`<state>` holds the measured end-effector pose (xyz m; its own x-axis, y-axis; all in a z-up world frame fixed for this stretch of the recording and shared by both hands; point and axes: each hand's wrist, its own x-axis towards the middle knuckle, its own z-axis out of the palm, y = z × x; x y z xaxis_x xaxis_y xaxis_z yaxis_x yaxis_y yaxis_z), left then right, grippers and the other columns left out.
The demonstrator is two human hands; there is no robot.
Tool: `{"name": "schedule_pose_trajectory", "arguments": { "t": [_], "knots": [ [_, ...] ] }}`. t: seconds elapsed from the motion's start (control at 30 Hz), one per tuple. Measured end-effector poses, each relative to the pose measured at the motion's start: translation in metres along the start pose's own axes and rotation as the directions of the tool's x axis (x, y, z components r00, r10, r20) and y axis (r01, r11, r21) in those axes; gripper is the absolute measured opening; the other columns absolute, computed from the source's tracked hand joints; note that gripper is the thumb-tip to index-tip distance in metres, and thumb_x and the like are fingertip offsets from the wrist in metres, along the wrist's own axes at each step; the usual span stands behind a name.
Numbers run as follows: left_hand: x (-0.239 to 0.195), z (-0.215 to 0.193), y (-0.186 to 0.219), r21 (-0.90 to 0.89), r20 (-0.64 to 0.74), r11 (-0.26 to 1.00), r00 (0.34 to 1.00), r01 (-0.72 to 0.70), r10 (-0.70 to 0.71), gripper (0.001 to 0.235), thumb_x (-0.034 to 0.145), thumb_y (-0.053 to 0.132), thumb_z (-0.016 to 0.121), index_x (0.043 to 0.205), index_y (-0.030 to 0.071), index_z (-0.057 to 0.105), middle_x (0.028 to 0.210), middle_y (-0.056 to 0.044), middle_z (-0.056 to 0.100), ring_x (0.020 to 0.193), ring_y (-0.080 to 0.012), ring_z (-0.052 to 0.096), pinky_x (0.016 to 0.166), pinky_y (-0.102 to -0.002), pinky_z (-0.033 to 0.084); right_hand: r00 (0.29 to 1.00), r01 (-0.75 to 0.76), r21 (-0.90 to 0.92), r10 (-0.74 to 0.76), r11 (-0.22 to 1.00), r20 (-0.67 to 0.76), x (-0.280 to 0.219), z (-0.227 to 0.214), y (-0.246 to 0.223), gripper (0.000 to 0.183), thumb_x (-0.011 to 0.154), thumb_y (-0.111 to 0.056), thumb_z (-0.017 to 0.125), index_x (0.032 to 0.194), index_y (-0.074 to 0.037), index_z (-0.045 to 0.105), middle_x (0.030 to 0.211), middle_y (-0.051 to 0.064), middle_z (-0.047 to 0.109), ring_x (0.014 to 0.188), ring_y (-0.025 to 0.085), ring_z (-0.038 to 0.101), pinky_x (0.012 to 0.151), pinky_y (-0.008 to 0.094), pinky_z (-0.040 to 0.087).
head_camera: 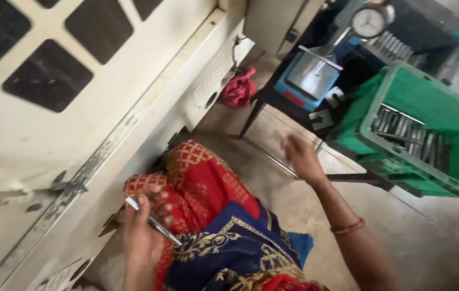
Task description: The person sits on the floor and repeatedly rubs two small metal rods together by hand. They open a machine door, place one rod inside, close the door, and press a button on the control panel. The person then retrieves the rod and continues rubbing the rods together.
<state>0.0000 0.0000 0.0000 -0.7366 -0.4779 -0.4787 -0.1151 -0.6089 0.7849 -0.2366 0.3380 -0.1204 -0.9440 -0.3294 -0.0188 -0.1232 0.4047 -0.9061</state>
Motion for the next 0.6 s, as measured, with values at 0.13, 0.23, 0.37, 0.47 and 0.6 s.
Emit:
{"name": "schedule_pose_trajectory", "arguments": {
  "t": [0.13, 0.23, 0.37, 0.47, 0.6],
  "knots": [
    [0.000, -0.001, -0.005, -0.091, 0.070, 0.996, 0.998, 0.004, 0.002, 0.029, 0.107, 0.030, 0.054, 0.122, 0.006, 0.059, 0.104, -0.007, 0.063, 0.084, -0.0151, 0.060, 0.064, -0.029, 0.048, 0.958, 0.022, 0.130, 0.017, 0.991, -0.288, 0.049, -0.044, -0.010, 0.017, 0.098, -0.008, 0.073, 0.113, -0.001, 0.073, 0.092, 0.006, 0.071, 0.079, 0.007, 0.063, 0.070, 0.025, 0.052],
    [-0.005, 0.001, -0.001, -0.034, 0.075, 0.999, 0.997, -0.007, 0.009, 0.027, 0.107, 0.029, 0.053, 0.121, 0.006, 0.058, 0.104, -0.008, 0.062, 0.084, -0.0160, 0.059, 0.066, -0.030, 0.047, 0.911, 0.078, -0.037, -0.086, 0.996, -0.403, 0.082, -0.065, -0.028, 0.015, 0.095, -0.003, 0.075, 0.109, -0.001, 0.073, 0.090, 0.006, 0.075, 0.080, 0.009, 0.070, 0.073, 0.026, 0.056],
    [-0.008, 0.003, 0.000, -0.039, 0.054, 0.999, 0.999, 0.009, -0.007, 0.028, 0.107, 0.028, 0.053, 0.121, 0.005, 0.057, 0.104, -0.009, 0.061, 0.084, -0.0169, 0.058, 0.066, -0.030, 0.047, 0.893, 0.124, -0.165, -0.182, 0.978, -0.411, 0.103, -0.072, -0.037, 0.020, 0.090, 0.001, 0.077, 0.109, 0.000, 0.072, 0.090, 0.009, 0.077, 0.083, 0.014, 0.076, 0.075, 0.028, 0.058],
    [-0.011, 0.000, -0.002, -0.022, -0.002, 1.000, 1.000, 0.019, -0.019, 0.029, 0.107, 0.029, 0.052, 0.122, 0.004, 0.058, 0.103, -0.009, 0.061, 0.084, -0.0167, 0.058, 0.066, -0.031, 0.046, 0.899, 0.112, -0.264, -0.211, 0.958, -0.384, 0.109, -0.066, -0.028, 0.019, 0.089, 0.001, 0.080, 0.106, 0.001, 0.071, 0.091, 0.015, 0.076, 0.082, 0.019, 0.077, 0.074, 0.031, 0.058],
    [-0.006, -0.005, -0.005, 0.009, -0.040, 0.999, 0.998, 0.046, -0.045, 0.032, 0.107, 0.030, 0.051, 0.124, 0.004, 0.058, 0.105, -0.009, 0.061, 0.085, -0.0167, 0.058, 0.067, -0.030, 0.046, 0.893, 0.099, -0.288, -0.213, 0.952, -0.397, 0.113, -0.064, -0.012, 0.021, 0.087, 0.000, 0.081, 0.104, 0.002, 0.069, 0.090, 0.016, 0.076, 0.082, 0.024, 0.078, 0.074, 0.033, 0.060]
  ]
}}
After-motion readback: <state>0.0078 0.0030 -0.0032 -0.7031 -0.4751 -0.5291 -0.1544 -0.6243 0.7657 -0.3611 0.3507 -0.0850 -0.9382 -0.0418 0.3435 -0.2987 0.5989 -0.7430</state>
